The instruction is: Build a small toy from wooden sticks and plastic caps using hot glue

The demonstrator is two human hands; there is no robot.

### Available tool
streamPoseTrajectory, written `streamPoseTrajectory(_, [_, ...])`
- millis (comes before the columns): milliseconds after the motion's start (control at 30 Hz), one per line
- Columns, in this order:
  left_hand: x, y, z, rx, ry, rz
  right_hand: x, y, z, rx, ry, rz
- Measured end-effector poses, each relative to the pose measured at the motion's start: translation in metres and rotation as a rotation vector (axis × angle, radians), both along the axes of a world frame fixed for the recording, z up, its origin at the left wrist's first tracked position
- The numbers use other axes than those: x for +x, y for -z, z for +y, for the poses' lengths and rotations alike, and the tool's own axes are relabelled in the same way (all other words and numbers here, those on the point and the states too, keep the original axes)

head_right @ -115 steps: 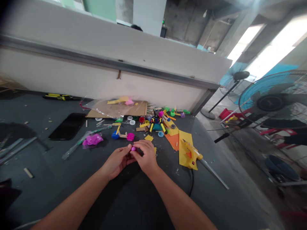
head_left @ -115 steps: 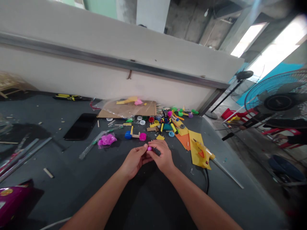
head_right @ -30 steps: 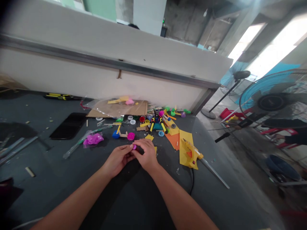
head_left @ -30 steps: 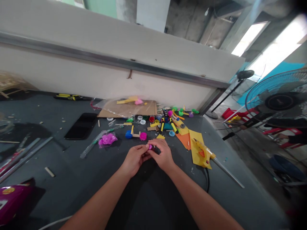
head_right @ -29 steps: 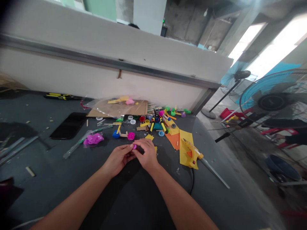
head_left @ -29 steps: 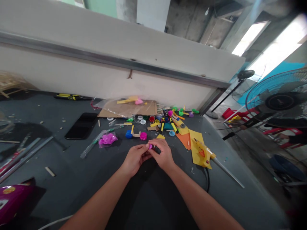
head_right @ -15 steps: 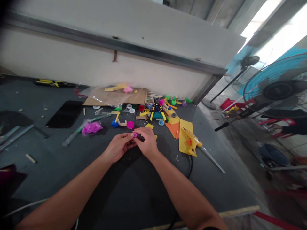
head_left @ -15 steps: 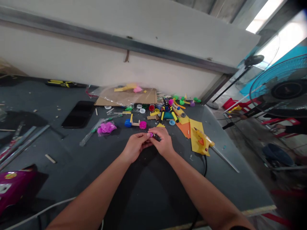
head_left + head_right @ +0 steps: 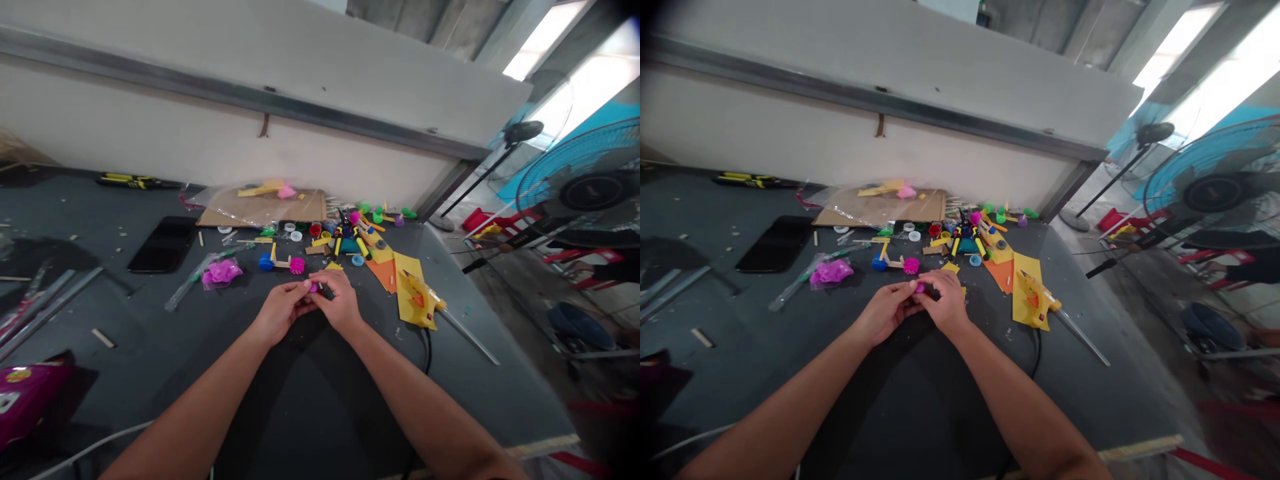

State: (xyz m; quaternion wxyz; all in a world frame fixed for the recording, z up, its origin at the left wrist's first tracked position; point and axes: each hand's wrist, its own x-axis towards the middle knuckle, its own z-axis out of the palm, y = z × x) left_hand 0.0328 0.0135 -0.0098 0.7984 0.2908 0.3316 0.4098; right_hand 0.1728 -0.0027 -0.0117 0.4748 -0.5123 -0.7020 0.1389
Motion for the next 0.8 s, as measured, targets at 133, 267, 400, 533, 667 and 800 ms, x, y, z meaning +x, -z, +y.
streamPoseTrajectory(133, [-0.0003, 0.0025, 0.0005, -0.005, 0.003, 0.023, -0.0006, -0.0013, -0.0008, 0.007, -0.028, -0.020])
streamPoseTrajectory(267, [-0.0004, 0.0016, 0.0008, -0.020, 0.002, 0.005, -0.0001, -0.0022, -0.0008, 0.008, -0.028, -0.025])
streamPoseTrajectory(400, [-0.0012, 0.0007, 0.0004, -0.019, 0.012, -0.005, 0.0001, -0.0011, -0.0003, -0.007, 0.015, -0.018])
streamPoseTrajectory(533, [-0.0020, 0.0008, -0.0004, -0.012, 0.014, 0.021, 0.0007, -0.0019, -0.0014, -0.019, -0.010, -0.034])
streamPoseTrajectory(667, [-0.0016, -0.0008, -0.0009, -0.021, 0.008, 0.008, 0.0014, -0.0024, -0.0016, -0.015, -0.010, -0.042])
streamPoseTrajectory(800, [-0.0023, -0.0033, -0.0006, -0.053, 0.039, 0.001, 0.0008, -0.0013, -0.0006, -0.017, 0.001, -0.018])
